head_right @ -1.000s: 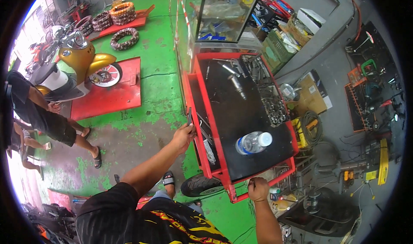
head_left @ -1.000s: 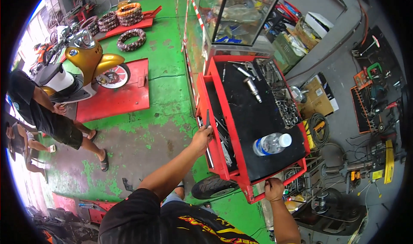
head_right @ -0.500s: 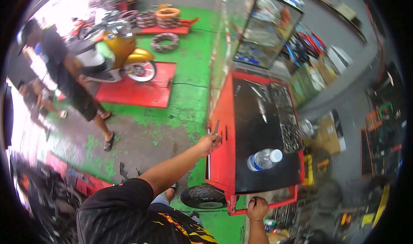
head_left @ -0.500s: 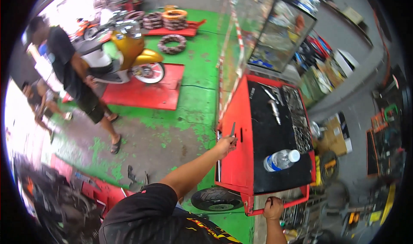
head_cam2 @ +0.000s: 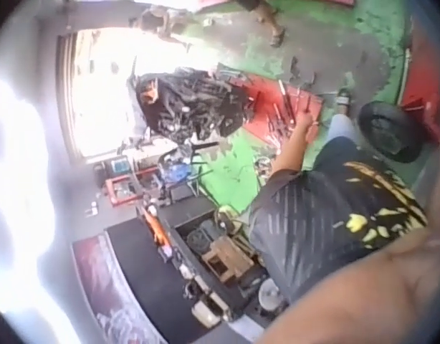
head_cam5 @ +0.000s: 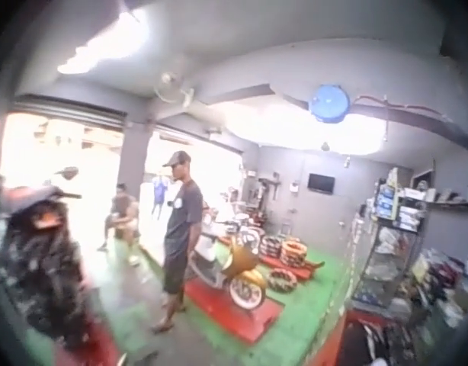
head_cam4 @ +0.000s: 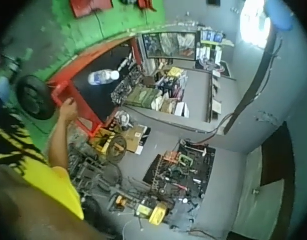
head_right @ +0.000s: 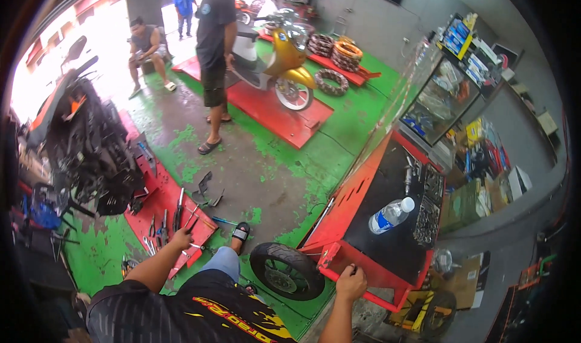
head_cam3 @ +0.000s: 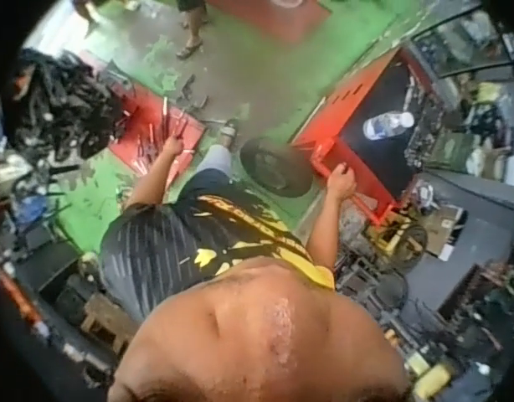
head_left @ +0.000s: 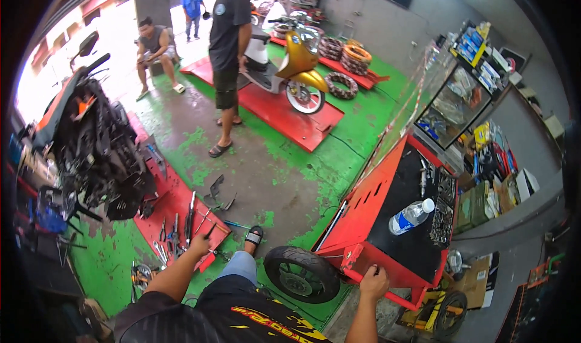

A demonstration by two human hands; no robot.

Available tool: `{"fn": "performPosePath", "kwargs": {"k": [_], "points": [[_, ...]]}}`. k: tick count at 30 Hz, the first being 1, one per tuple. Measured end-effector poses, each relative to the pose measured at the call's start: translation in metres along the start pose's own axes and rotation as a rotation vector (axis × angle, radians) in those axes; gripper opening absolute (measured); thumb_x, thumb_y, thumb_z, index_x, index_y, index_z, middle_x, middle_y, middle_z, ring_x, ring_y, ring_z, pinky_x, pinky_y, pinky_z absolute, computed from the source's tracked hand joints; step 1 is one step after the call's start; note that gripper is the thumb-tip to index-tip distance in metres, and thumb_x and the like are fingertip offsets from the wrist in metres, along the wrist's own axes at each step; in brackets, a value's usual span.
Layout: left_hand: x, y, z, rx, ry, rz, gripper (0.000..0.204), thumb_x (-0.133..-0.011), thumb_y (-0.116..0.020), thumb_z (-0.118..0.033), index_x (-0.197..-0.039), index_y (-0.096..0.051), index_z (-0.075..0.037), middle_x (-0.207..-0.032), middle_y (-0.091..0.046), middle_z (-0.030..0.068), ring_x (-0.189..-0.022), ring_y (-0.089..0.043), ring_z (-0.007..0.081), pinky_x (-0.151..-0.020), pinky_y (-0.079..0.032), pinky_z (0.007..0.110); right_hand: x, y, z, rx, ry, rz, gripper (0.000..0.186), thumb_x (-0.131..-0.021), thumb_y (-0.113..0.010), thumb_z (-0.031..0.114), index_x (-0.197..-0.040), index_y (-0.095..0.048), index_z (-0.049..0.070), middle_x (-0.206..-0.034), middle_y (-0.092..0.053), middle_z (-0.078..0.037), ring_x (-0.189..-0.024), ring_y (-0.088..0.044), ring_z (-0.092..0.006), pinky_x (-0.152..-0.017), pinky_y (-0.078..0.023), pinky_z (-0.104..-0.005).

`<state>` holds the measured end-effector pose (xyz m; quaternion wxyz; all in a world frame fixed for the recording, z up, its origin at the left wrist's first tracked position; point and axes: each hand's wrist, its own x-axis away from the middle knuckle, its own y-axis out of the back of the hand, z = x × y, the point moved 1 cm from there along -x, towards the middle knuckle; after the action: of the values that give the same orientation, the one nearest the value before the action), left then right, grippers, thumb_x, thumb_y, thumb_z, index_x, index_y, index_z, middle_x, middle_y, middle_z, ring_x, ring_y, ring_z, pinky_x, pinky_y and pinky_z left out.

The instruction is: Dismantling motorcycle fairings and plastic components.

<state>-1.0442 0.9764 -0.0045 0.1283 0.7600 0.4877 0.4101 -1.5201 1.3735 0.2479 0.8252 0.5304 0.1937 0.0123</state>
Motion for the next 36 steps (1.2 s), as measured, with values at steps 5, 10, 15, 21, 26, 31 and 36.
{"fn": "performPosePath", "kwargs": {"k": [5,10,15,21,26,31,36], "points": [[0.156,0.085,0.137,-0.536,0.175,-0.085,0.046,-0.065,-0.085,-0.026,-0.103,-0.072,-0.005,-0.093,-0.072,0.0199,-0.091,-0.071,0.0354,-0.088,-0.056,0.04,0.01,0.012,0.009,0.078,-0.04,0.05,0.041,-0.09,-0.051,0.035,-0.084,-0.069,-0.001,-0.086,-0.068,-0.028,-0.081,-0.064,-0.0489,-0.075,-0.048,-0.059],[0.242,0.119,0.228,-0.551,0.391,-0.163,0.036,-0.075,-0.077,-0.023,-0.101,-0.069,0.001,-0.097,-0.071,0.0238,-0.094,-0.07,0.0384,-0.086,-0.057,0.045,0.01,0.006,-0.013,0.103,0.024,0.027,0.045,-0.093,-0.047,0.04,-0.092,-0.07,0.001,-0.088,-0.068,-0.027,-0.081,-0.064,-0.0492,-0.074,-0.048,-0.0591],[0.296,0.124,0.251,-0.232,0.311,-0.368,0.018,-0.081,-0.067,-0.015,-0.096,-0.067,-0.005,-0.095,-0.07,0.0203,-0.091,-0.068,0.039,-0.08,-0.054,0.048,0.006,-0.003,-0.038,0.106,0.067,0.068,0.046,-0.095,-0.049,0.037,-0.102,-0.069,-0.003,-0.1,-0.07,-0.027,-0.087,-0.065,-0.0464,-0.077,-0.051,-0.0561],[0.402,0.137,0.254,0.068,0.353,-0.414,0.025,-0.085,-0.071,-0.017,-0.106,-0.069,-0.005,-0.098,-0.072,0.0173,-0.093,-0.068,0.035,-0.083,-0.054,0.044,0.085,0.018,0.1,-0.614,0.237,-0.164,0.033,-0.092,-0.054,0.025,-0.098,-0.069,-0.004,-0.097,-0.07,-0.024,-0.084,-0.066,-0.0407,-0.077,-0.053,-0.049],[0.441,0.156,0.284,0.578,0.318,-0.277,0.027,-0.086,-0.074,-0.018,-0.109,-0.068,-0.006,-0.096,-0.074,0.0138,-0.082,-0.072,0.0245,-0.075,-0.056,0.04,0.266,-0.027,0.236,-0.536,0.773,0.583,0.029,-0.096,-0.059,0.019,-0.109,-0.068,-0.005,-0.104,-0.07,-0.017,-0.095,-0.065,-0.0285,-0.087,-0.05,-0.037],[0.466,0.24,0.28,0.545,0.021,-0.195,0.039,-0.088,-0.071,-0.017,-0.122,-0.058,-0.002,-0.089,-0.072,0.012,-0.076,-0.072,0.0222,-0.069,-0.055,0.039,0.527,-0.003,0.341,-0.492,1.006,1.65,0.033,-0.093,-0.068,0.014,-0.121,-0.066,-0.003,-0.1,-0.069,-0.005,-0.088,-0.062,-0.0117,-0.082,-0.05,-0.0275],[0.497,0.34,0.298,0.448,-0.101,-0.301,0.046,-0.089,-0.071,-0.017,-0.128,-0.052,-0.003,-0.087,-0.071,0.0126,-0.082,-0.069,0.0201,-0.071,-0.052,0.037,0.707,0.045,0.404,-0.607,0.907,2.089,0.036,-0.093,-0.071,0.017,-0.124,-0.066,-0.001,-0.101,-0.069,-0.003,-0.088,-0.061,-0.009,-0.078,-0.049,-0.0251]]}}
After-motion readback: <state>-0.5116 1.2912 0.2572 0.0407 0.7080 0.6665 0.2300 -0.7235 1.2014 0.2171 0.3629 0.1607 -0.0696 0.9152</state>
